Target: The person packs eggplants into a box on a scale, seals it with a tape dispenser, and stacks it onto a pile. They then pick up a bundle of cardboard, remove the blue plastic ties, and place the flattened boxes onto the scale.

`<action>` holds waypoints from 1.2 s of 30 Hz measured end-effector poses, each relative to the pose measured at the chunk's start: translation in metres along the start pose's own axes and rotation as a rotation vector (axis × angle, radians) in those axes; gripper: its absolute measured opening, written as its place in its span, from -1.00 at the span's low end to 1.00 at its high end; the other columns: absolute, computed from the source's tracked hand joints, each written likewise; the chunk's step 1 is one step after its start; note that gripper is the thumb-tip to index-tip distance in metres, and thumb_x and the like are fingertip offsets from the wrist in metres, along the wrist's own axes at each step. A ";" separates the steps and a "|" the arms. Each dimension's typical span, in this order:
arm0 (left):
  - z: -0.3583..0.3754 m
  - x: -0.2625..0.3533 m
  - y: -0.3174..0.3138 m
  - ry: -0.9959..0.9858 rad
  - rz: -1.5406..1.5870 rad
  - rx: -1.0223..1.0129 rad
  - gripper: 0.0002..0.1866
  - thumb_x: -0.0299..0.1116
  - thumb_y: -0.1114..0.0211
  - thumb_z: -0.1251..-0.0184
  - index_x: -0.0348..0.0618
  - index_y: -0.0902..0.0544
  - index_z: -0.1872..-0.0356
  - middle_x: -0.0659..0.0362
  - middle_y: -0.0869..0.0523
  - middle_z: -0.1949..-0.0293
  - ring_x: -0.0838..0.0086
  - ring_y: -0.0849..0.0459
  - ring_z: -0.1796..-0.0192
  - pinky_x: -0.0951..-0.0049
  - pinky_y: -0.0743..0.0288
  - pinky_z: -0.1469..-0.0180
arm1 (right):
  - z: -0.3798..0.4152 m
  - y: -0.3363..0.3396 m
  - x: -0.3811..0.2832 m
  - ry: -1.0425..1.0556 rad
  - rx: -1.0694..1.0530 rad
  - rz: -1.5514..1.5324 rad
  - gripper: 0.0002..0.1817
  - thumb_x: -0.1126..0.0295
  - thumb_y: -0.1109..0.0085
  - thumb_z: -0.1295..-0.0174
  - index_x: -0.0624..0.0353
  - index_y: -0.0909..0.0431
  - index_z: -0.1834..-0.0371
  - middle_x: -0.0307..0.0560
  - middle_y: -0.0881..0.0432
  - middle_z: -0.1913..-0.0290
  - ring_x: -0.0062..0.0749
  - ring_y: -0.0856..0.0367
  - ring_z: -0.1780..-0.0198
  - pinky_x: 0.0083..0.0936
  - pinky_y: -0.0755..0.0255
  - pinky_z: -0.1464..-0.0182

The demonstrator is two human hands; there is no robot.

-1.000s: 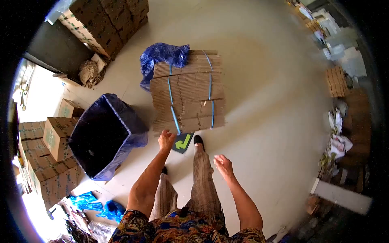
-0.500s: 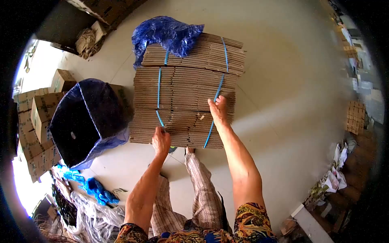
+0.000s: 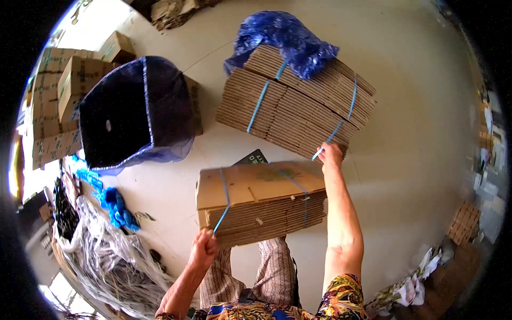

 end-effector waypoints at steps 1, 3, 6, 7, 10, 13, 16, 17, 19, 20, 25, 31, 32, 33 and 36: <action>0.016 0.000 0.010 -0.029 0.068 0.016 -0.71 -0.46 -0.11 -0.40 0.08 -0.26 0.51 0.42 -0.21 0.59 0.70 -0.13 0.62 0.63 0.03 0.61 | -0.005 0.002 0.006 -0.051 -0.035 -0.041 -0.80 0.25 -0.25 -0.24 0.08 -0.50 0.23 -0.19 -0.60 0.33 -0.42 -0.61 0.27 -0.41 -0.50 0.18; 0.048 -0.001 0.028 0.020 0.094 0.099 -0.70 -0.47 -0.10 -0.41 0.10 -0.24 0.50 0.43 -0.19 0.58 0.72 -0.12 0.62 0.66 0.05 0.61 | -0.007 -0.002 0.010 -0.126 -0.086 -0.086 -0.75 0.17 -0.19 -0.32 0.07 -0.48 0.12 -0.24 -0.59 0.33 -0.44 -0.59 0.31 -0.42 -0.50 0.22; 0.077 -0.011 0.097 -0.072 0.225 0.219 -0.67 -0.50 -0.08 -0.42 0.13 -0.23 0.51 0.45 -0.13 0.63 0.73 -0.07 0.65 0.64 0.07 0.65 | 0.001 -0.016 -0.001 -0.063 -0.189 -0.147 -0.73 0.12 -0.17 -0.35 0.07 -0.50 0.12 -0.29 -0.56 0.39 -0.51 -0.57 0.34 -0.43 -0.48 0.24; 0.089 -0.013 0.108 -0.086 0.270 0.261 -0.67 -0.52 -0.10 -0.41 0.12 -0.24 0.52 0.46 -0.14 0.63 0.74 -0.07 0.66 0.66 0.07 0.66 | -0.002 -0.020 0.005 -0.033 -0.213 -0.195 -0.74 0.10 -0.16 -0.36 0.05 -0.54 0.16 -0.35 -0.52 0.46 -0.57 -0.49 0.43 -0.46 -0.43 0.29; 0.113 -0.016 0.136 -0.133 0.332 0.372 -0.69 -0.53 -0.11 -0.41 0.10 -0.29 0.50 0.47 -0.15 0.65 0.76 -0.06 0.68 0.69 0.06 0.66 | 0.015 -0.009 0.024 -0.070 -0.223 -0.287 -0.76 0.10 -0.18 -0.34 -0.03 -0.50 0.38 -0.44 -0.38 0.61 -0.62 -0.32 0.57 -0.46 -0.36 0.36; 0.128 -0.027 0.161 -0.195 0.310 0.422 -0.79 -0.49 -0.14 -0.40 0.09 -0.38 0.42 0.48 -0.17 0.66 0.74 -0.09 0.69 0.66 0.00 0.65 | 0.066 0.001 0.051 -0.139 -0.219 -0.294 -0.73 0.11 -0.24 -0.30 -0.09 -0.45 0.48 -0.45 -0.34 0.66 -0.61 -0.28 0.60 -0.44 -0.32 0.25; 0.140 -0.038 0.194 -0.260 0.404 0.457 -0.83 -0.43 -0.18 -0.37 0.12 -0.40 0.38 0.46 -0.20 0.65 0.71 -0.12 0.69 0.62 -0.05 0.65 | 0.110 0.006 0.068 -0.211 -0.232 -0.299 -0.68 0.10 -0.26 -0.27 -0.12 -0.40 0.55 -0.44 -0.31 0.68 -0.59 -0.26 0.61 -0.39 -0.32 0.24; 0.144 -0.041 0.209 -0.274 0.437 0.471 -0.83 -0.41 -0.18 -0.36 0.12 -0.40 0.39 0.46 -0.20 0.65 0.70 -0.12 0.69 0.62 -0.05 0.65 | 0.126 0.011 0.064 -0.219 -0.180 -0.300 -0.67 0.10 -0.25 -0.27 -0.12 -0.38 0.56 -0.43 -0.29 0.68 -0.58 -0.23 0.62 -0.39 -0.32 0.24; 0.162 -0.053 0.244 -0.298 0.493 0.523 -0.83 -0.37 -0.20 -0.32 0.14 -0.39 0.41 0.45 -0.20 0.66 0.69 -0.12 0.69 0.61 -0.06 0.65 | 0.139 0.031 0.061 -0.269 -0.108 -0.308 -0.67 0.13 -0.24 -0.28 -0.08 -0.36 0.56 -0.41 -0.24 0.72 -0.56 -0.13 0.68 -0.40 -0.31 0.28; 0.169 -0.066 0.269 -0.325 0.498 0.563 -0.81 -0.36 -0.21 -0.30 0.15 -0.37 0.45 0.45 -0.20 0.66 0.68 -0.12 0.69 0.59 -0.05 0.65 | 0.152 0.037 0.052 -0.248 -0.087 -0.304 -0.64 0.17 -0.22 -0.29 -0.05 -0.33 0.60 -0.39 -0.21 0.73 -0.52 -0.08 0.71 -0.39 -0.30 0.31; 0.235 -0.106 0.322 -0.362 0.697 0.624 -0.78 -0.32 -0.19 -0.31 0.14 -0.34 0.49 0.46 -0.17 0.66 0.67 -0.11 0.68 0.56 -0.02 0.61 | 0.196 0.057 0.039 -0.208 -0.188 -0.217 -0.66 0.23 -0.11 -0.33 -0.05 -0.27 0.59 -0.39 -0.15 0.73 -0.51 -0.04 0.72 -0.40 -0.31 0.29; 0.296 -0.184 0.385 -0.331 0.884 0.762 -0.82 -0.35 -0.16 -0.25 0.08 -0.38 0.52 0.42 -0.24 0.67 0.64 -0.17 0.68 0.56 -0.04 0.65 | 0.299 0.053 0.028 0.188 -0.456 0.173 -0.85 0.31 -0.07 -0.36 0.01 -0.31 0.28 -0.33 -0.27 0.40 -0.61 -0.25 0.44 -0.44 -0.44 -0.01; 0.297 -0.205 0.392 -0.320 0.917 0.787 -0.84 -0.36 -0.15 -0.23 0.07 -0.39 0.51 0.42 -0.26 0.67 0.63 -0.18 0.68 0.56 -0.06 0.65 | 0.325 0.055 0.025 0.431 -0.582 0.354 -0.87 0.37 -0.05 -0.37 0.01 -0.30 0.12 -0.32 -0.29 0.25 -0.63 -0.29 0.34 -0.42 -0.46 -0.08; 0.311 -0.221 0.399 -0.315 0.956 0.824 -0.86 -0.37 -0.16 -0.21 0.04 -0.41 0.50 0.40 -0.29 0.66 0.61 -0.21 0.68 0.57 -0.11 0.66 | 0.336 0.067 0.029 0.370 -0.567 0.410 -0.79 0.43 -0.01 -0.37 -0.02 -0.24 0.02 -0.30 -0.26 0.17 -0.60 -0.30 0.27 -0.39 -0.46 -0.10; 0.319 -0.271 0.430 -0.259 1.034 0.892 -0.86 -0.40 -0.18 -0.18 0.02 -0.40 0.51 0.37 -0.32 0.64 0.62 -0.22 0.68 0.58 -0.11 0.67 | 0.325 0.101 0.058 0.147 -0.345 0.281 -0.69 0.52 0.00 -0.35 0.00 -0.18 -0.07 -0.23 -0.24 0.13 -0.52 -0.32 0.22 -0.35 -0.50 -0.06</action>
Point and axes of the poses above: each hand's wrist, its own z-axis away from the middle knuckle, its own y-axis out of the back of the hand, x = y × z, the point moved 7 cm from there along -z, towards the middle knuckle
